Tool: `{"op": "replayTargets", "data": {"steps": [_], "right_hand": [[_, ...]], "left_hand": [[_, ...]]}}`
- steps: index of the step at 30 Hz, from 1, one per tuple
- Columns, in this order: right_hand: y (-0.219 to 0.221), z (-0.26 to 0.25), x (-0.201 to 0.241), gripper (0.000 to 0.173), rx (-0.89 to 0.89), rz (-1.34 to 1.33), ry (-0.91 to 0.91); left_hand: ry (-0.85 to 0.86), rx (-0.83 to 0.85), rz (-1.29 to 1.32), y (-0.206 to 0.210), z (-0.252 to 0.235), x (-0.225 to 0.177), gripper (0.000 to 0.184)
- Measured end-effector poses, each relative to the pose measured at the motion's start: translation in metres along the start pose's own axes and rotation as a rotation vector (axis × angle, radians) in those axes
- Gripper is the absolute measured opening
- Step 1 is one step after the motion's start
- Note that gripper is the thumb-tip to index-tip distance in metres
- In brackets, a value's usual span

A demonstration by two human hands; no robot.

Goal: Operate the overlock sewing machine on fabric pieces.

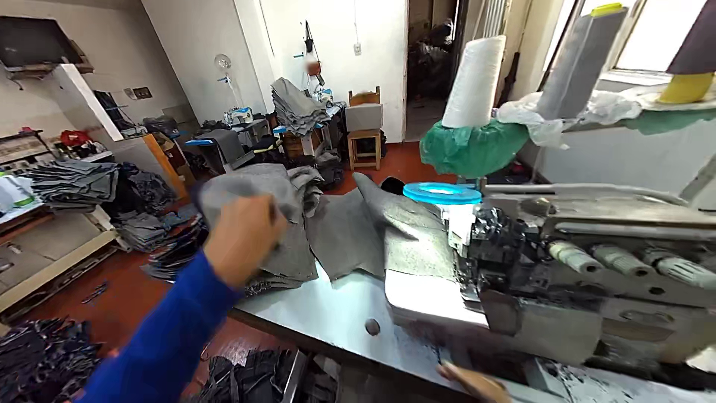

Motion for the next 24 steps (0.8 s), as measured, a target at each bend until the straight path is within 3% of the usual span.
{"op": "replayTargets", "data": {"steps": [2, 3, 4, 6, 7, 8, 11, 14, 17, 21, 24], "right_hand": [[0.038, -0.024, 0.023, 0.105, 0.138, -0.362, 0.055], [0.052, -0.034, 0.029, 0.113, 0.129, -0.515, 0.106], [0.058, -0.042, 0.029, 0.105, 0.063, -0.648, 0.176], [0.052, -0.052, 0.019, 0.045, -0.17, -0.862, 0.401], [0.046, -0.053, 0.011, 0.026, -0.321, -0.899, 0.519], [0.04, -0.052, 0.002, 0.029, -0.422, -0.897, 0.597], [0.042, -0.048, -0.01, 0.021, -0.483, -0.818, 0.631], [0.095, -0.039, 0.0, 0.043, -0.24, -0.703, 0.674], [0.121, -0.028, 0.009, 0.026, -0.022, -0.552, 0.591], [0.061, 0.009, 0.012, 0.015, 0.006, -0.195, 0.217], [-0.049, 0.031, -0.02, 0.03, -0.074, 0.265, 0.237]], "left_hand": [[0.134, 0.016, 0.159, 0.027, 0.036, -0.08, 0.019], [0.155, 0.037, 0.268, 0.047, 0.048, -0.112, 0.02], [0.158, 0.027, 0.368, 0.067, 0.054, -0.139, 0.021], [0.202, -0.095, 0.48, 0.1, 0.056, -0.177, 0.02], [0.288, -0.16, 0.492, 0.113, 0.056, -0.189, 0.018], [0.404, -0.165, 0.5, 0.127, 0.055, -0.197, 0.017], [0.686, -0.083, 0.503, 0.15, 0.048, -0.195, 0.033], [0.787, 0.005, 0.38, 0.146, 0.048, -0.191, 0.041], [0.831, -0.016, 0.248, 0.141, 0.049, -0.192, 0.042], [0.704, -0.242, 0.259, 0.145, 0.06, -0.168, 0.045], [0.6, -0.377, 0.384, 0.152, 0.063, -0.159, 0.055]]}}
Point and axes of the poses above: each hand's wrist, its own z-axis away from the middle knuckle, its own y-axis out of the palm, x = y × z, the point moved 9 cm from there along -z, towards the middle knuckle, and after that the axes turned 8 degrees about y, right-handed, at the moved point
